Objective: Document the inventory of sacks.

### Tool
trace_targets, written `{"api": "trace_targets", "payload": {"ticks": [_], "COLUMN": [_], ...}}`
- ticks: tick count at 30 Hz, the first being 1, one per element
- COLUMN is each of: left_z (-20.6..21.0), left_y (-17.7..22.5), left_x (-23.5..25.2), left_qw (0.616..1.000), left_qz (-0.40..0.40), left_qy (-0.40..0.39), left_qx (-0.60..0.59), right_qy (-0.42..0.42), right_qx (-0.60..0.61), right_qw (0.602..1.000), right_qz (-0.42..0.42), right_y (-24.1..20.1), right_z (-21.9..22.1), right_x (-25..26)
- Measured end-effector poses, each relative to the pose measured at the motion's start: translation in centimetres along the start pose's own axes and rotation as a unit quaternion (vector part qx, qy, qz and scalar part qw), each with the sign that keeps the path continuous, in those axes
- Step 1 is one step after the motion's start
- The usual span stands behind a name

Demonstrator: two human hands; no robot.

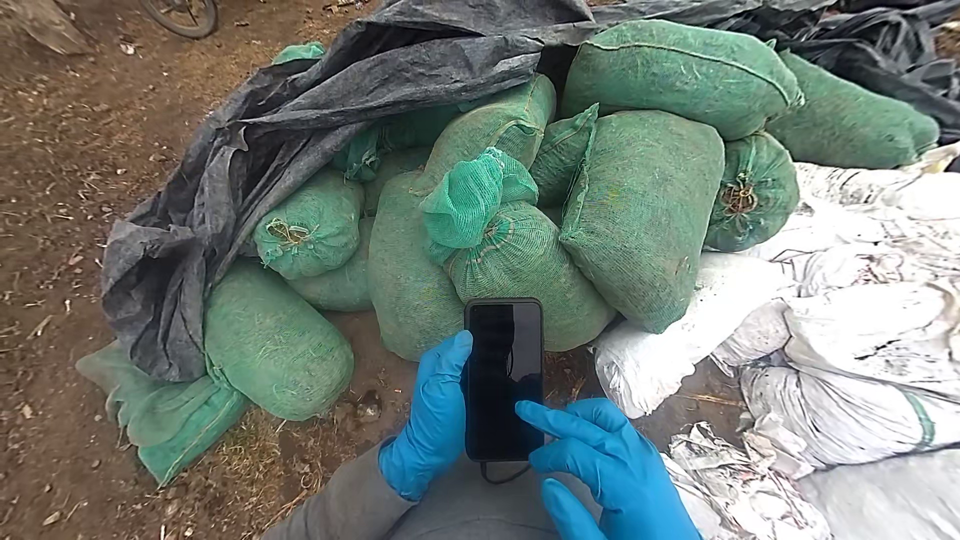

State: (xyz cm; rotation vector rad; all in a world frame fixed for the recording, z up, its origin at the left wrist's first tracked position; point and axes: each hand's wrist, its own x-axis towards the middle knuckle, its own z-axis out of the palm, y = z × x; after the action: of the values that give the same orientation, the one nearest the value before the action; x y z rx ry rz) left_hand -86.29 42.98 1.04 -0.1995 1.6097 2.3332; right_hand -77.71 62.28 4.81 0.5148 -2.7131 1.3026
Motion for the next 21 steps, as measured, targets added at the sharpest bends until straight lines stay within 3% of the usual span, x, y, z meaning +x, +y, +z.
{"api": "trace_targets", "payload": {"ticks": [10, 21], "left_z": [0.0, -0.2], "left_y": [-0.2, -0.5], "left_x": [-0.2, -0.4], "left_qw": [1.0, 0.999], "left_qz": [0.008, 0.007], "left_qy": [-0.011, -0.017], "left_qx": [0.013, 0.039], "right_qy": [0.0, -0.098], "right_qx": [-0.022, -0.073], "right_qw": [1.0, 0.992], "right_qz": [-0.006, -0.022], "right_y": [-0.6, -2.3], "right_z": [0.2, 1.1], "right_x": [1.2, 2.1]}}
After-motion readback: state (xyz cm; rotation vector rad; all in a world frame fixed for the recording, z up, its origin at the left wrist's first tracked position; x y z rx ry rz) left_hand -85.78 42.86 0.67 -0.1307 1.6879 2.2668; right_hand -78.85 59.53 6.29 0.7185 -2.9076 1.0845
